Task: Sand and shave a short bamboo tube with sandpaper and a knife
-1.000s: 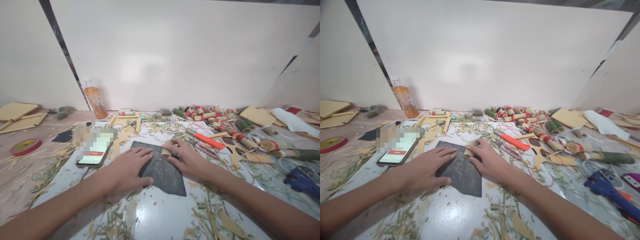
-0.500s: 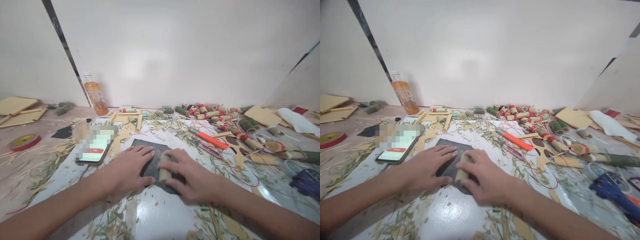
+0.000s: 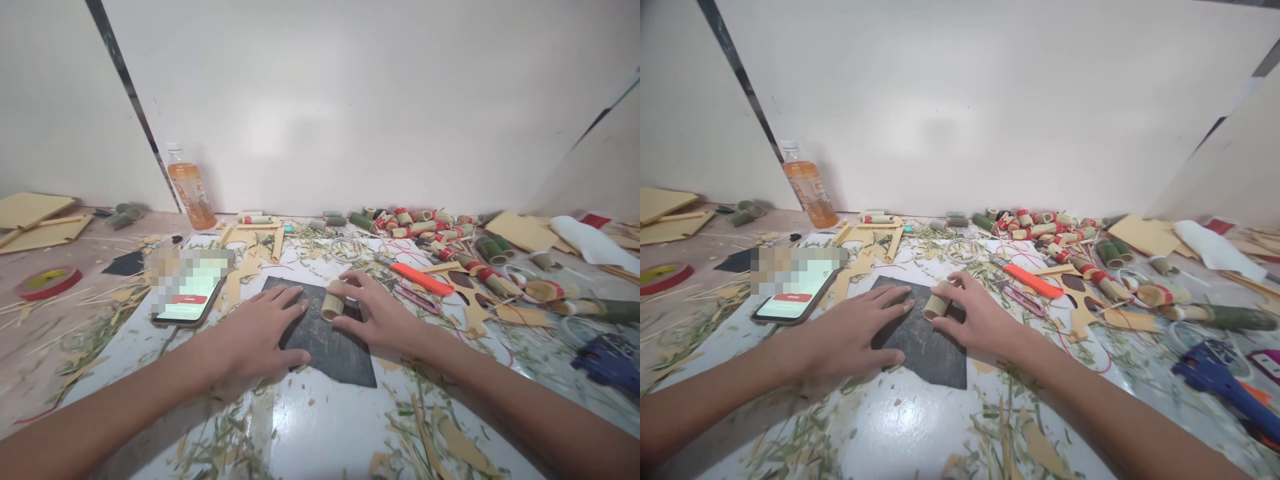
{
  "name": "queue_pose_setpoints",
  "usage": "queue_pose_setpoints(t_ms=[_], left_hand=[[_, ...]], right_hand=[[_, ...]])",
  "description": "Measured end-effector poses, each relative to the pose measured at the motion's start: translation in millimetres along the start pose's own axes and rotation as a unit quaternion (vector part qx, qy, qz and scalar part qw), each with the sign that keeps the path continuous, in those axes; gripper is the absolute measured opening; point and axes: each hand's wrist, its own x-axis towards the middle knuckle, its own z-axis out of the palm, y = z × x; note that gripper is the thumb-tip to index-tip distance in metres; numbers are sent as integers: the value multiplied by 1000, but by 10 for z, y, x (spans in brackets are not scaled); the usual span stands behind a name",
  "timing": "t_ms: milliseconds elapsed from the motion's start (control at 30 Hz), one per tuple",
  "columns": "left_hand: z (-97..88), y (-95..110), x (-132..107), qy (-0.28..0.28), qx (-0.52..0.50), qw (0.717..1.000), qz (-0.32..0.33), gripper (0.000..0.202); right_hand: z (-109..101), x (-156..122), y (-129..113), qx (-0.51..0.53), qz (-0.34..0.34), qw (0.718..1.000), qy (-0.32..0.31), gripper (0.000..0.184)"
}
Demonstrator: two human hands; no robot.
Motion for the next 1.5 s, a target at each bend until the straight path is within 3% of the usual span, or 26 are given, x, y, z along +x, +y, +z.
queue_pose_setpoints(t_ms=[167, 233, 367, 467, 600, 733, 867, 1033, 1167, 1367, 1433, 1500], left_hand=[[39, -25, -3, 4, -5, 1000, -5, 78], [65, -39, -8, 10, -11, 1000, 3, 77], [85, -49, -13, 12, -14, 1000, -2, 78], [69, -54, -5, 4, -21, 1000, 2, 77], [43, -61, 5, -3, -25, 1000, -8, 79], [11, -28, 2, -6, -13, 1000, 3, 80], [-68, -5, 16, 10, -10, 1000, 5, 68], [-143, -138, 40, 13, -29, 999, 38, 67], [-115, -170, 34, 2, -16, 999, 50, 53], [-110, 20, 31, 38, 16, 999, 9, 49], [-125, 38, 47, 57, 6, 998, 33, 48], [-128, 28, 66, 69, -9, 995, 68, 49]], right_hand=[[-2, -81, -285, 37, 2, 998, -54, 46], [-23, -96, -342, 39, -33, 994, -97, 37], [-28, -82, -284, -23, 5, 1000, -12, 30], [-5, -72, -206, 1, -62, 996, -65, 37], [-8, -10, -77, -63, 1, 998, 6, 33], [-81, 31, -19, -92, 40, 995, -8, 33], [-175, -13, -46, -127, 44, 990, -33, 31], [-194, -47, -29, -148, 29, 989, -3, 25], [-194, -48, -27, -112, 62, 992, 20, 25], [-257, -48, -102, -26, 110, 991, 65, 35], [-268, -38, -115, 60, 134, 988, 55, 34], [-277, -26, -108, 186, 178, 966, 33, 36]])
